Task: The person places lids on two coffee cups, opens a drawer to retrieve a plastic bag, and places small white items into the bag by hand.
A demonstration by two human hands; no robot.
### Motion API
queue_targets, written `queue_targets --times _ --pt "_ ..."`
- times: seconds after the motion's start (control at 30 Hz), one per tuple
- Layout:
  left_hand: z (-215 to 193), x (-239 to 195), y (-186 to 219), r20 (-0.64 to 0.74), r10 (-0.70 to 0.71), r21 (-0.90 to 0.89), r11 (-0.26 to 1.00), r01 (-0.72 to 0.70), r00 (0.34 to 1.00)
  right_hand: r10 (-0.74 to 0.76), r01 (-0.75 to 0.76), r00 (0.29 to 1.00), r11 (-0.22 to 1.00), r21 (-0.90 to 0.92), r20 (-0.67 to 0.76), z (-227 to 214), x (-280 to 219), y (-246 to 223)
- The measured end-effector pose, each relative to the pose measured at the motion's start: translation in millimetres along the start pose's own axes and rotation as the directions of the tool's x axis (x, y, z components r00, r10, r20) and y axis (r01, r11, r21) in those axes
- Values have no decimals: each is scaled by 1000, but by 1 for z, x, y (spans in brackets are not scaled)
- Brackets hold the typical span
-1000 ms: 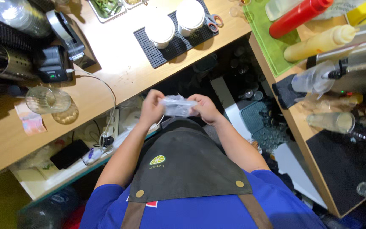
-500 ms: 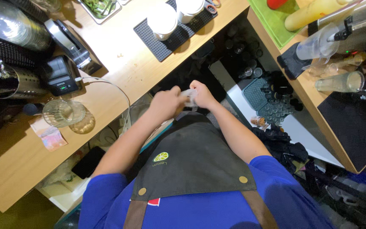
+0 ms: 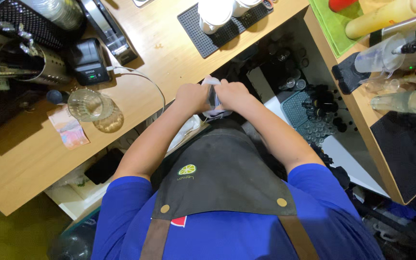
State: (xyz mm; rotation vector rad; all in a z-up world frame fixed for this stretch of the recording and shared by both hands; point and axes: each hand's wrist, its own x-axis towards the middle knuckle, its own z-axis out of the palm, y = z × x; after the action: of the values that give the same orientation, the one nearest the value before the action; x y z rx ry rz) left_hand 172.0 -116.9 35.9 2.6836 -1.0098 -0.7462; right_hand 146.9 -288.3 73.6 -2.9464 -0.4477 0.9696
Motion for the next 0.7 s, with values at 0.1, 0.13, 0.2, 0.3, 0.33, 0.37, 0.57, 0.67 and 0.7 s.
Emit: queue_targets --times 0.1,0.13,0.2,0.3,0.33,0.37,0.57,0.67,0.7 --pt "-3 6 -14 -47 -50 -45 998 48 998 3 -4 1000 997 -74 -9 -15 13 3" --pt "-3 6 -18 -100 -50 -35 998 47 994 -2 0 1000 996 -84 -25 -20 14 3" --pt "-3 4 -29 -190 -46 -36 999 40 981 -19 17 1000 996 -92 -23 -29 17 4" --pt "-6 -5 -43 -320 -19 -120 993 -21 947 -35 28 998 990 -141 -46 -42 18 3" --pt "-8 -9 -47 -374 -7 -180 982 -65 927 -42 32 997 986 -166 -60 -48 19 3" --pt "-11 -13 -52 -429 1 -235 966 -112 903 -82 73 994 989 -129 -70 -56 21 6" --pt "-24 -32 -67 -395 -288 -559 829 20 872 -376 411 901 899 150 -217 -120 32 53" --pt "-29 -29 -73 -465 -353 -572 820 30 812 -400 346 791 916 -201 -462 -153 56 78" --pt "-30 -26 -74 -461 -392 -588 807 58 796 -433 307 772 895 -324 -466 -161 71 81"
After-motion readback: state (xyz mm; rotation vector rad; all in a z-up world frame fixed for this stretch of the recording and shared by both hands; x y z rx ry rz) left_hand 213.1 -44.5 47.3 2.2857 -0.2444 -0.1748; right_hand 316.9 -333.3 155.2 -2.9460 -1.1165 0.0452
